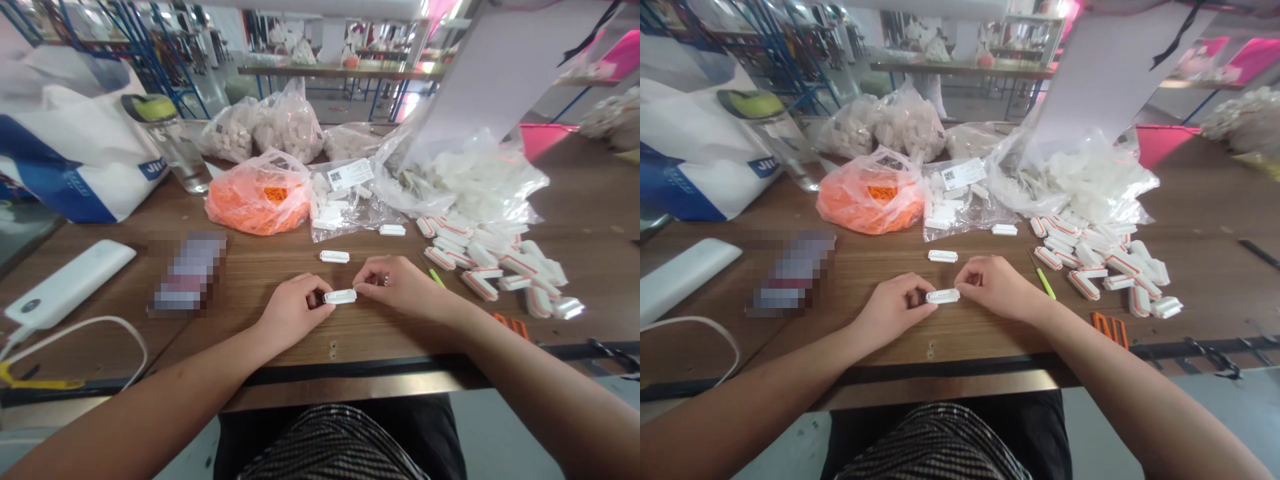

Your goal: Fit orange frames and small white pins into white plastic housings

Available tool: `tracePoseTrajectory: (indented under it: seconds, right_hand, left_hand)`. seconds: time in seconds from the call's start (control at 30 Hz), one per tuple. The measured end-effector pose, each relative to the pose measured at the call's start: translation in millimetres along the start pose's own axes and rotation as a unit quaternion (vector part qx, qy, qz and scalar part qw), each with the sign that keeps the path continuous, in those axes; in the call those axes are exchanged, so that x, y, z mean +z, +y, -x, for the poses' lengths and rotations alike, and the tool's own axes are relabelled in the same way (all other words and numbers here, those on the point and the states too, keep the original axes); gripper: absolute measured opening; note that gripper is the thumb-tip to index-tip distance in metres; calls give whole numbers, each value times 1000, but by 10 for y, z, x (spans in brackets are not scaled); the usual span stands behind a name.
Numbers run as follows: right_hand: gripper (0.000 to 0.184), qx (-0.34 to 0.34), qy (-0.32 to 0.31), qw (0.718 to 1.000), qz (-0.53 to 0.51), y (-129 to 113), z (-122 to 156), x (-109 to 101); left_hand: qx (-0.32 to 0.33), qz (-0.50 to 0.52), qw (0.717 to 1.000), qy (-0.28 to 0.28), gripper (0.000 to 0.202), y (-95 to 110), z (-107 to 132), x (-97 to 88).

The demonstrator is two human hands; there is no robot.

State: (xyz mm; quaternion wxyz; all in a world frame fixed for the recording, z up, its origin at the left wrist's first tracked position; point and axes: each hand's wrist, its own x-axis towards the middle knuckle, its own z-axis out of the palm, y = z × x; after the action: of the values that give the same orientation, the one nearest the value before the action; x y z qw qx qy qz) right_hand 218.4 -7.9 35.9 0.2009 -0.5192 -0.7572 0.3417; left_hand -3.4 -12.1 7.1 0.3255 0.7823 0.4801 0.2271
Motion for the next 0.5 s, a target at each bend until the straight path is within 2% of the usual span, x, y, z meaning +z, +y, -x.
tracePoseTrajectory:
  seconds: [0.1,0.33,0.5]
  right_hand:
    - [11,-4,-13,1000,4,-34,-51,77]
    - [13,-33,-2,998,47,-94,-51,96]
    - [15,-127,31,981,142,-95,-10,144]
  left_hand:
    - [-4,4,1000,-4,9,2,3,-3]
    - [0,9,1000,-1,8,-5,14,0]
    - [-3,7,1000,-3,9,10,17,2]
